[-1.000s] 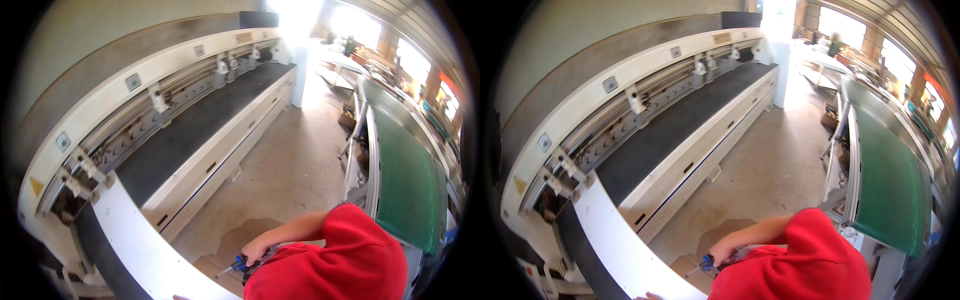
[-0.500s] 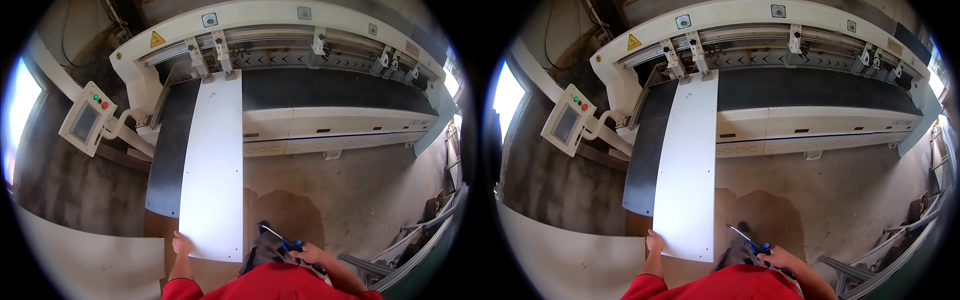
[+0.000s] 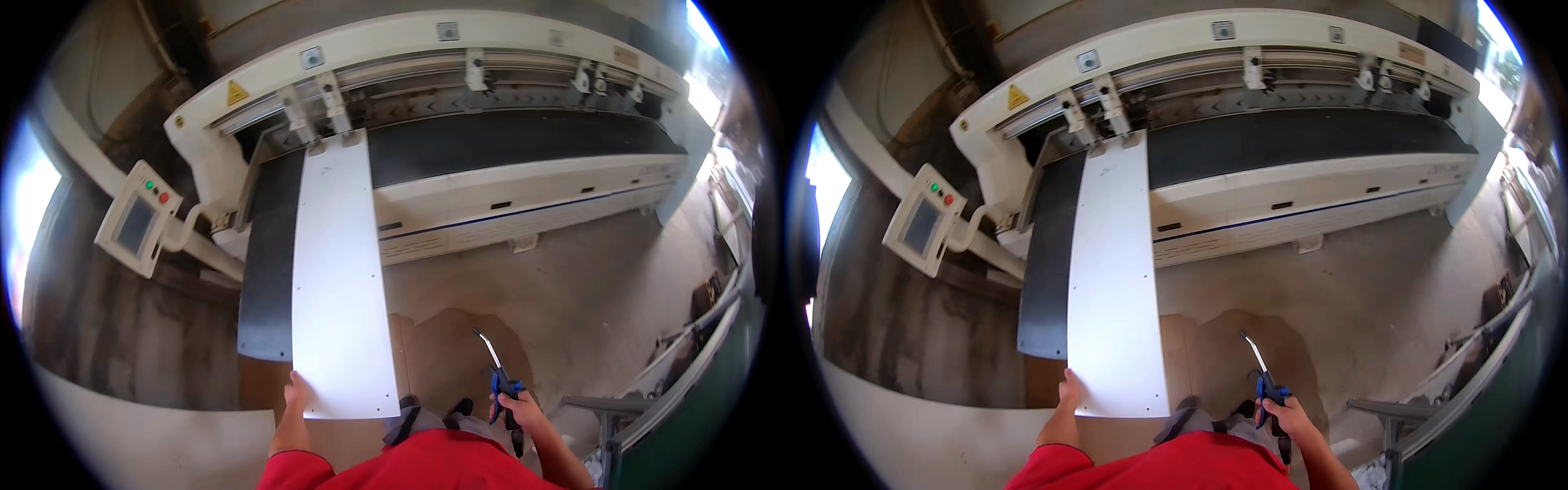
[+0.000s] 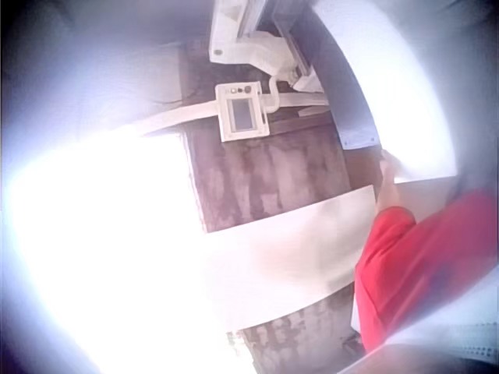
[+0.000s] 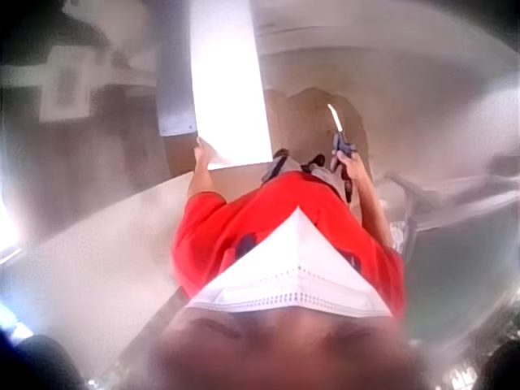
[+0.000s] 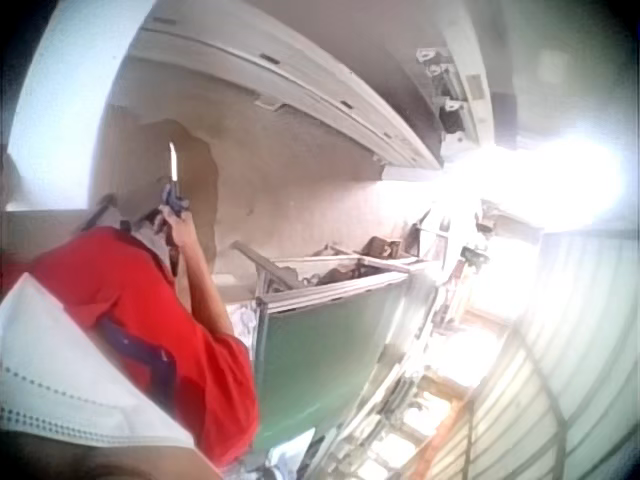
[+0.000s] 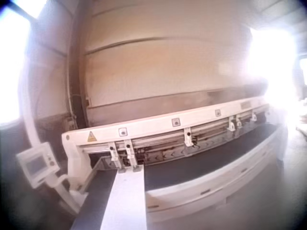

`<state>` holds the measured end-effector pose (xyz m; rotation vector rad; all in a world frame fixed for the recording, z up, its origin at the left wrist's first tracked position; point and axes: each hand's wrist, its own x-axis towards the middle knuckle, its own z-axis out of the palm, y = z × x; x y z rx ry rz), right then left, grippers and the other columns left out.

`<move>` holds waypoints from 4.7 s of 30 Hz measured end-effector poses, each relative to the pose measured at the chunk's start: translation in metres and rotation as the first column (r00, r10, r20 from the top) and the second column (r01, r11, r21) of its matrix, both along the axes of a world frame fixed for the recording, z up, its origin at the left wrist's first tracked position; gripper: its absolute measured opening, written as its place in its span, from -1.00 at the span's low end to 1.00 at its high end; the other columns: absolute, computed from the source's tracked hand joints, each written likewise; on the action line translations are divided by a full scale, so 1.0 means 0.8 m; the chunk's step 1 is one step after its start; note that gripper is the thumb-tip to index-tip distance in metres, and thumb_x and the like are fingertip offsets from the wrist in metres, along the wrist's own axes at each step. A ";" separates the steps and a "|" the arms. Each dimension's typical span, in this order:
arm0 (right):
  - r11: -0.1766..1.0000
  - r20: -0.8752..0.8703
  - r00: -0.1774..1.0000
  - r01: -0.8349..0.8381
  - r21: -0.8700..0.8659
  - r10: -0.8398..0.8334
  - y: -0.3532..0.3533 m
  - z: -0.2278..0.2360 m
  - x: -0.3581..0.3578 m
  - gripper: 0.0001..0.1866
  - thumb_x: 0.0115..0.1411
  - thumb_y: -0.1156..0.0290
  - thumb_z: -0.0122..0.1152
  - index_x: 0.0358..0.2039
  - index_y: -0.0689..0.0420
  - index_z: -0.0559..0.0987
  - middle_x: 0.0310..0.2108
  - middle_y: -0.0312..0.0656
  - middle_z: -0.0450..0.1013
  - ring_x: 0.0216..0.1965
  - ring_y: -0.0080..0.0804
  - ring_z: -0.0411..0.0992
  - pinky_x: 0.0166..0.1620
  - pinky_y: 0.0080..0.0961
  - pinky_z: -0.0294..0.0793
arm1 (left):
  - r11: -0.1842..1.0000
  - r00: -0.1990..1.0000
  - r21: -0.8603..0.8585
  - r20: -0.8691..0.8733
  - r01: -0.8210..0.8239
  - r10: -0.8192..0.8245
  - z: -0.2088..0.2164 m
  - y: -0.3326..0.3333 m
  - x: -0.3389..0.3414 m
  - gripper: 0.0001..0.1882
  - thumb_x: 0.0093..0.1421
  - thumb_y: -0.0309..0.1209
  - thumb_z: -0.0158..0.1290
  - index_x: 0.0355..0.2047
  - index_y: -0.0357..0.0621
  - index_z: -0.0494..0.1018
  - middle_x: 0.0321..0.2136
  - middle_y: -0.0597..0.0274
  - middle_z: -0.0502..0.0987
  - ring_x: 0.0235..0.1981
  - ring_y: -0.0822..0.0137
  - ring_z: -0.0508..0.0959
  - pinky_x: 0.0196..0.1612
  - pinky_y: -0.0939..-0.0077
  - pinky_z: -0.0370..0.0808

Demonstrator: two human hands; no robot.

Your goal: The person repeatedly picks up white rectangular panels from a green workbench, carries them to a large machine, places them on the machine's bed, and then returns to the workbench. This cycle is performed multiple times with different panels.

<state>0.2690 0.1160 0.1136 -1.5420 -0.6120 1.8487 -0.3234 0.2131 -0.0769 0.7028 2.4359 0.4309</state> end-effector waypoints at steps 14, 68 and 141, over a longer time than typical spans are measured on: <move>0.990 0.036 0.993 -0.116 0.085 0.113 -0.036 -0.023 -0.213 -0.66 0.20 0.16 0.15 -0.41 0.22 0.44 -0.67 -0.23 0.36 -0.67 -0.38 0.35 -0.56 -0.42 0.33 | 0.720 0.805 0.440 -0.011 0.537 -0.593 -0.018 0.144 0.167 -0.35 0.38 0.02 -0.29 -0.11 -0.47 0.42 -0.31 -0.05 0.57 -0.33 0.07 0.58 -0.24 0.24 0.54; 0.980 0.025 0.987 0.156 0.120 -0.160 -0.136 -0.016 -0.242 -0.84 0.31 0.37 0.04 -0.36 0.19 0.40 -0.65 -0.26 0.30 -0.62 -0.44 0.34 -0.50 -0.41 0.46 | 0.951 0.936 0.204 0.219 0.231 -0.274 -0.010 -0.078 -0.008 -0.15 0.20 0.27 -0.15 -0.21 -0.51 0.51 -0.32 -0.26 0.58 -0.19 -0.09 0.58 -0.10 0.18 0.47; 0.189 0.822 -0.549 0.800 0.570 -0.151 -1.592 -0.088 0.817 -0.38 0.04 0.05 0.28 0.04 0.16 0.48 0.00 0.00 0.42 0.04 -0.11 0.40 0.11 -0.29 0.37 | 0.141 -0.563 0.608 0.785 0.782 -0.259 0.227 -1.045 1.362 -0.79 0.02 -0.69 0.00 -0.28 -0.41 0.40 -0.66 0.05 0.47 -0.66 0.21 0.49 -0.50 0.38 0.44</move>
